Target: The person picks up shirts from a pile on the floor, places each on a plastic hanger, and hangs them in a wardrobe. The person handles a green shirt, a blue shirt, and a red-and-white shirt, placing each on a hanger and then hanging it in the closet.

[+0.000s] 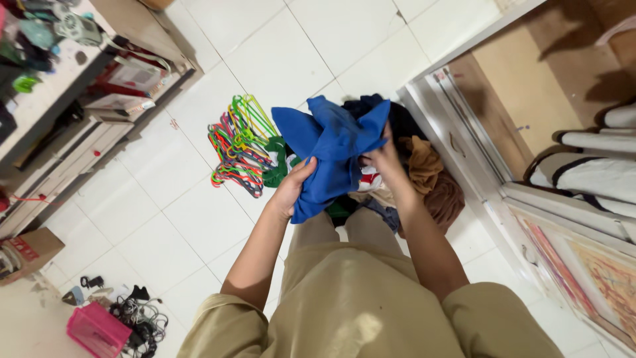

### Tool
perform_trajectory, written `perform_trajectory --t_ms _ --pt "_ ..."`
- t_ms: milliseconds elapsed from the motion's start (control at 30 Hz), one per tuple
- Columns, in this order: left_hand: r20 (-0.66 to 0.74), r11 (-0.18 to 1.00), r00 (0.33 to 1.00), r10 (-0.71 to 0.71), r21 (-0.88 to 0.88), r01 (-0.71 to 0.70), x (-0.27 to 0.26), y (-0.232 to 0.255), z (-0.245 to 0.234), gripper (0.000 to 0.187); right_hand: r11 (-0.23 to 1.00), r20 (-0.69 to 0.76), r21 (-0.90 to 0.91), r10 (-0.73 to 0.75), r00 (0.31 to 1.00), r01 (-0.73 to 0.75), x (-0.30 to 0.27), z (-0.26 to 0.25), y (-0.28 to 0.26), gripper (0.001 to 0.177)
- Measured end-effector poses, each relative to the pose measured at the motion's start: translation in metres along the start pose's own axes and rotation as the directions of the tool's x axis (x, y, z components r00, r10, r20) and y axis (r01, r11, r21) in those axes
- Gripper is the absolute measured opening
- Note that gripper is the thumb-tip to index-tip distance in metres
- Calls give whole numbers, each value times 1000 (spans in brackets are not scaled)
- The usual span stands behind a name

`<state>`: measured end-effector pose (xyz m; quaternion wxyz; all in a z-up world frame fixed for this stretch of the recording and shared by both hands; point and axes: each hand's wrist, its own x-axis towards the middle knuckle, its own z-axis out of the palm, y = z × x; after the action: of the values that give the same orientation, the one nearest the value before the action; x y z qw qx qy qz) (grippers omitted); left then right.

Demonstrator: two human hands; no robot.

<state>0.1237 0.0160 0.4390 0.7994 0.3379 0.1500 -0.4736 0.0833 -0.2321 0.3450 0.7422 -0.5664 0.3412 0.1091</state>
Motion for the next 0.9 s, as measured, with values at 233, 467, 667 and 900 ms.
perform_trajectory --t_ms 233,467,667,900 --pt "136 998 989 61 7 -63 -45 19 23 61 738 237 662 -370 898 130 -30 -20 -97 76" --pt "191 995 981 33 -101 -13 -54 3 27 57 974 330 -173 -79 941 143 5 -7 -8 61" --pt "162 1000 987 15 19 -18 -63 2 7 52 872 499 -373 -100 861 318 22 16 46 58" --pt "199 757 976 87 624 -195 -102 37 -11 56 815 502 -312 -295 813 489 37 2 1 26"
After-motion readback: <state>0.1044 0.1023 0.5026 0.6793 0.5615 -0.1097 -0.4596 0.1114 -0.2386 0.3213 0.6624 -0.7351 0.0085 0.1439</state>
